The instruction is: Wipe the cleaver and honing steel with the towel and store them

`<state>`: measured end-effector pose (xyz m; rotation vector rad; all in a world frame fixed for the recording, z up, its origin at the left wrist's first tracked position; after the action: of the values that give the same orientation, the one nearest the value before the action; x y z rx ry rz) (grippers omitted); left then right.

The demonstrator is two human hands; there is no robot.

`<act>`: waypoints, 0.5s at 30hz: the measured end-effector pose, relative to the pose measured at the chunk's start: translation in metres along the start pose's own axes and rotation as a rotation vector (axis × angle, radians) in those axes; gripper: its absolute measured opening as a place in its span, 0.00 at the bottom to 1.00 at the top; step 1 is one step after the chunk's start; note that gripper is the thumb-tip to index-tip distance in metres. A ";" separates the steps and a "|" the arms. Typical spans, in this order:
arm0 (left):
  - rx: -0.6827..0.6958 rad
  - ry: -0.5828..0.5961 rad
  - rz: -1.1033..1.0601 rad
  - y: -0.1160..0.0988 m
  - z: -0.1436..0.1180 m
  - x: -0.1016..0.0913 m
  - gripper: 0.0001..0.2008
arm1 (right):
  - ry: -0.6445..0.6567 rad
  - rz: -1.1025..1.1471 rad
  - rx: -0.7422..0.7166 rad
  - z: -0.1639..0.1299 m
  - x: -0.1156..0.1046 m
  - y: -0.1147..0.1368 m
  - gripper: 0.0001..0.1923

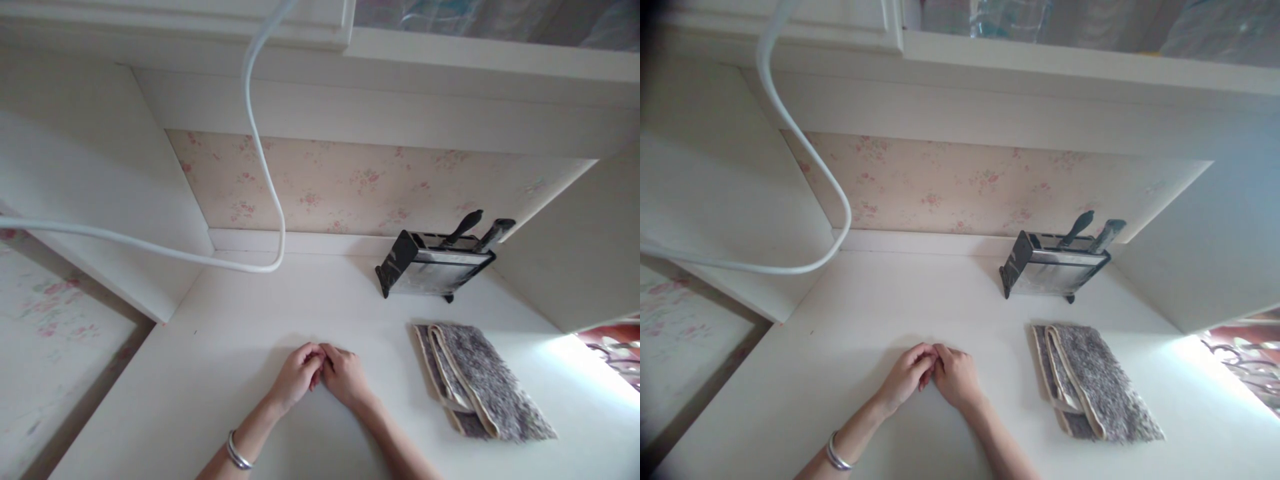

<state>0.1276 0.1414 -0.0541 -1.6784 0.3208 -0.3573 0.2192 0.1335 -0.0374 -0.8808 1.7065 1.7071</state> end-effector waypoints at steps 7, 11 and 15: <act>0.004 -0.009 0.011 0.000 -0.001 -0.001 0.10 | -0.005 0.012 -0.015 -0.001 -0.001 0.001 0.12; 0.001 -0.009 0.004 0.000 -0.001 0.000 0.10 | -0.007 0.026 -0.017 -0.002 -0.003 0.002 0.12; 0.024 -0.011 -0.010 -0.004 -0.003 0.001 0.11 | 0.004 0.104 0.004 -0.004 -0.006 0.007 0.12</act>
<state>0.1272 0.1390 -0.0496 -1.6588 0.2994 -0.3580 0.2181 0.1301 -0.0283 -0.8069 1.7853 1.7696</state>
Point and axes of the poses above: each hand's wrist, its own z-axis towards the middle knuckle, its own x-axis out of the palm, y = z × x, the point moved 9 cm from there along z, towards the middle knuckle, and after that the axes turned 8 degrees about x, right-handed, at the moved point
